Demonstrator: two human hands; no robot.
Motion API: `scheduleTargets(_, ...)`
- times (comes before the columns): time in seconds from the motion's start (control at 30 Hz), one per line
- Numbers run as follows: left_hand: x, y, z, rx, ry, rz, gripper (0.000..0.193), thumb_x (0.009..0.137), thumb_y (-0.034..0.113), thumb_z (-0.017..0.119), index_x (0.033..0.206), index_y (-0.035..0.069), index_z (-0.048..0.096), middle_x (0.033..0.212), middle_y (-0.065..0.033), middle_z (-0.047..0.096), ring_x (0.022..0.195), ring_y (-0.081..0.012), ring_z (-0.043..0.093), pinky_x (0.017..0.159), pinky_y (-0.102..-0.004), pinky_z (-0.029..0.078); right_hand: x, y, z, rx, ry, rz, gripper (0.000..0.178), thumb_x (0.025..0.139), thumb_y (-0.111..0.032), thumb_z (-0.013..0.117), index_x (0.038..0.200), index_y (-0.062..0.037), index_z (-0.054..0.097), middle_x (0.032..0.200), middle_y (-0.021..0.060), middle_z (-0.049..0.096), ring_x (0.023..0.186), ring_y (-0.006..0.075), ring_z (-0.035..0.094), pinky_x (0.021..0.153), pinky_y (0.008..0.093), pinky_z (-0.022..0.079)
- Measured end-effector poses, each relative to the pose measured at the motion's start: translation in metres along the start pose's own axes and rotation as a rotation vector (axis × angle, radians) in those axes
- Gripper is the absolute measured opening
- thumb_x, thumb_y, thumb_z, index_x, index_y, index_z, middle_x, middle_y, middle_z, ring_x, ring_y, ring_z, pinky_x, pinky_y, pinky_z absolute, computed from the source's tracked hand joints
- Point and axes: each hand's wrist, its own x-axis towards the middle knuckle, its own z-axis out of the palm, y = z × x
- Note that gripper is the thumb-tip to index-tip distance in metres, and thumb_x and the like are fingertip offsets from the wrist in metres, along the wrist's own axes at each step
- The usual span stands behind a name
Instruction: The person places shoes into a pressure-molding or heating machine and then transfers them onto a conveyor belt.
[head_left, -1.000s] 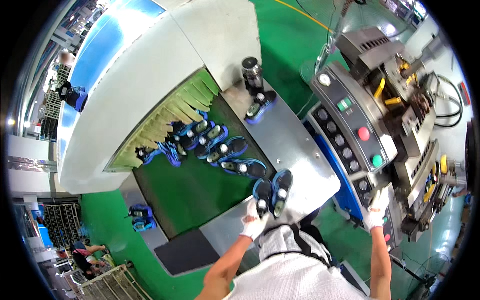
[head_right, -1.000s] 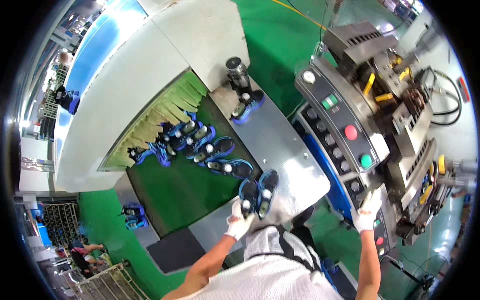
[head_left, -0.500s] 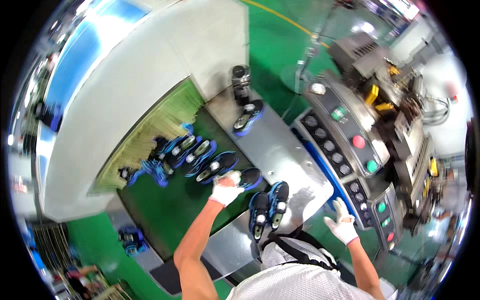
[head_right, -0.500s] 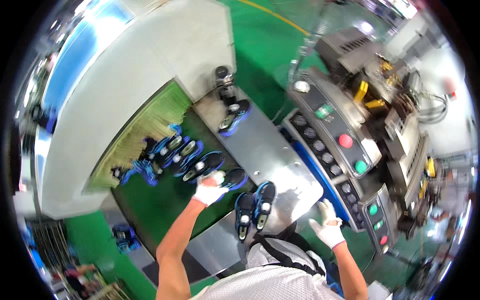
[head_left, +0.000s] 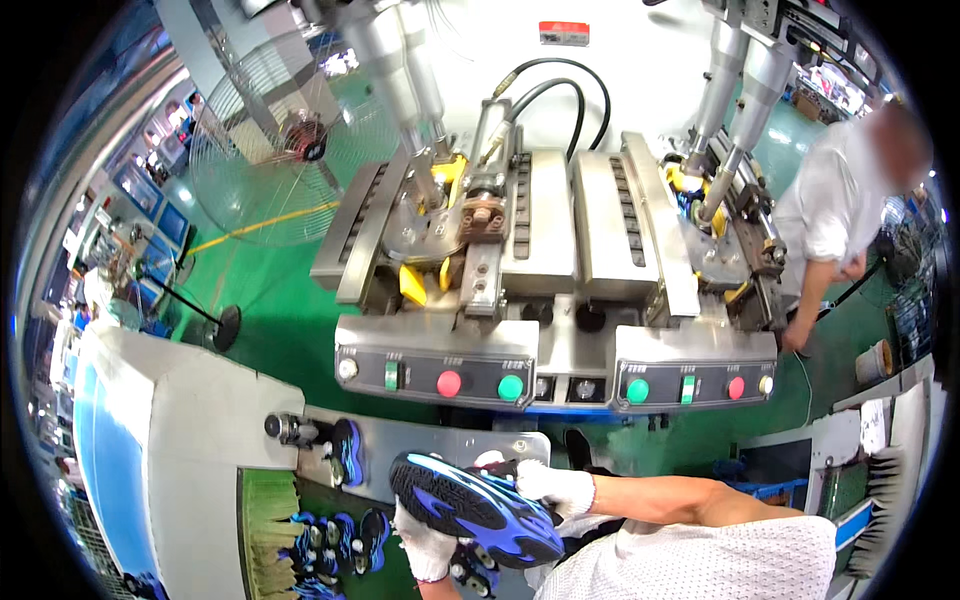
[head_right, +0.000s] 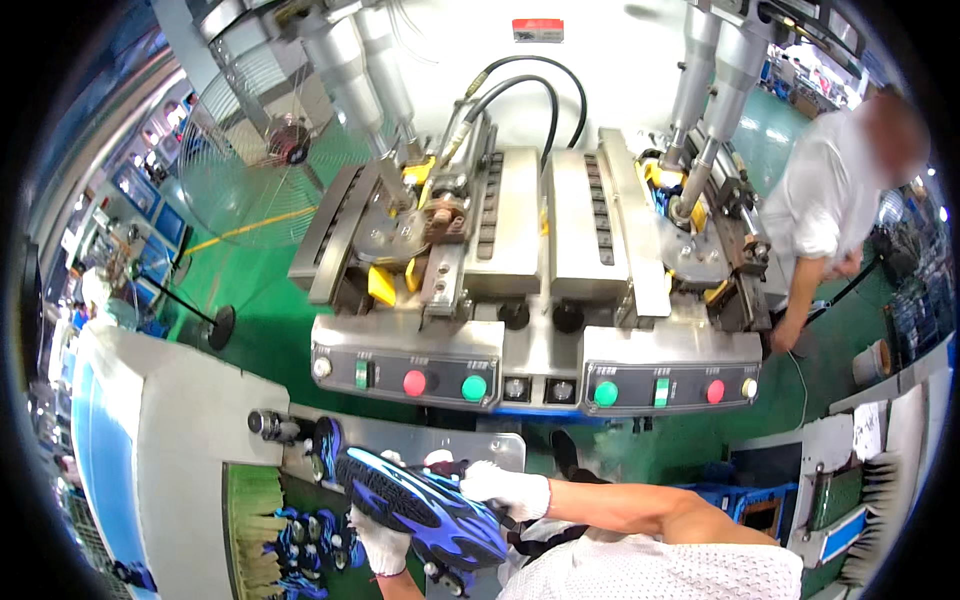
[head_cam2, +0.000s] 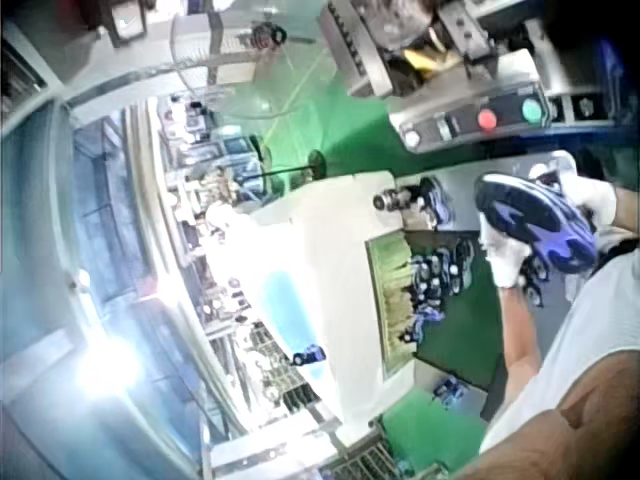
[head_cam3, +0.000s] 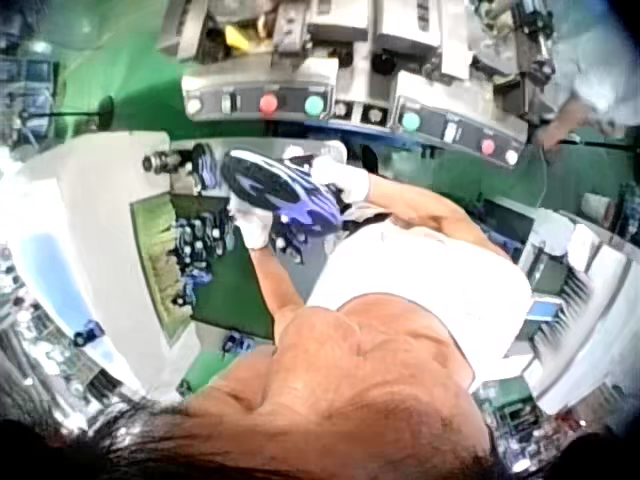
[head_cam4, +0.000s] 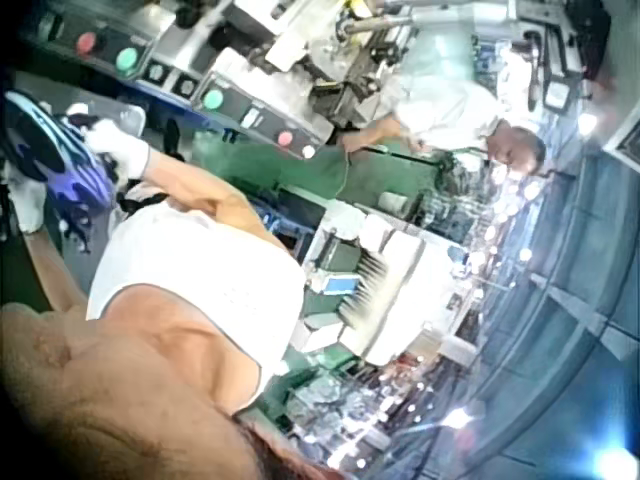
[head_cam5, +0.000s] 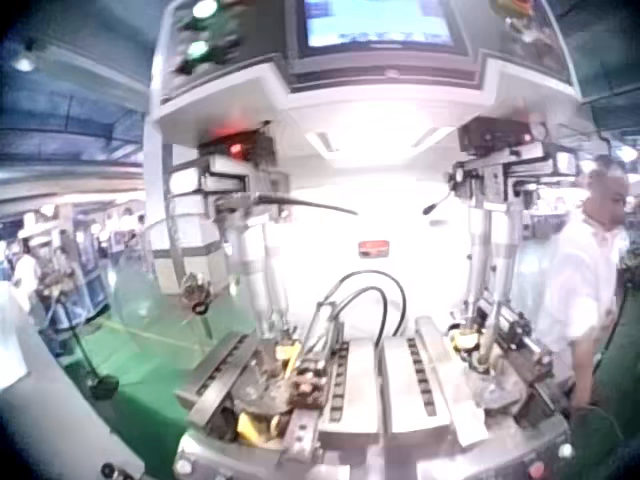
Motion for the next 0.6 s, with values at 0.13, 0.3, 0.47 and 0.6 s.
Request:
scheduleTargets(0.13,0.034,-0.007,0.046,-0.055,0.199,0.065,0.051,0.100,0.003,0.061,0.145,-0.008,0.040,0.142,-0.0211,0.054,0.130,-0.0296,0.057,0.110,-0.0384,0.049,-0.046,-0.072,-0.024,-0.246,0.200,-0.144,0.044,0.085,-0.036,0.082,0.117,-0.0091,0.070,0.092,-0.0053,0.066,0.072,0.0040,0.050,0.060,0.0225,0.035)
scheduleTargets(0.3,0.062,-0.022,0.084,0.043,0.212,-0.033,0.044,0.101,-0.004,0.054,0.143,-0.008,0.042,0.140,-0.0226,0.055,0.128,-0.0308,0.058,0.110,-0.0415,0.050,-0.091,-0.139,-0.024,0.068,-0.163,-0.382,0.082,0.083,-0.035,0.082,0.149,0.0000,0.047,0.138,0.0211,0.062,0.124,0.0275,0.064,0.105,0.0409,0.053)
scheduleTargets(0.47,0.080,-0.018,0.102,0.141,0.151,-0.058,0.045,0.099,0.000,0.061,0.140,-0.007,0.046,0.137,-0.0214,0.059,0.127,-0.0282,0.060,0.110,-0.0387,0.049,-0.097,-0.169,-0.014,0.244,-0.258,-0.485,0.089,0.083,-0.036,0.081,0.154,-0.0014,0.039,0.141,0.0312,0.055,0.131,0.0459,0.056,0.111,0.0538,0.048)
scheduleTargets(0.6,0.089,-0.010,0.100,0.210,0.090,-0.062,0.048,0.097,-0.002,0.062,0.142,-0.008,0.045,0.140,-0.0222,0.057,0.130,-0.0301,0.059,0.112,-0.0398,0.047,-0.102,-0.174,-0.004,0.166,-0.117,-0.597,0.093,0.081,-0.044,0.081,0.153,-0.0015,0.040,0.139,0.0311,0.056,0.126,0.0463,0.059,0.110,0.0548,0.048)
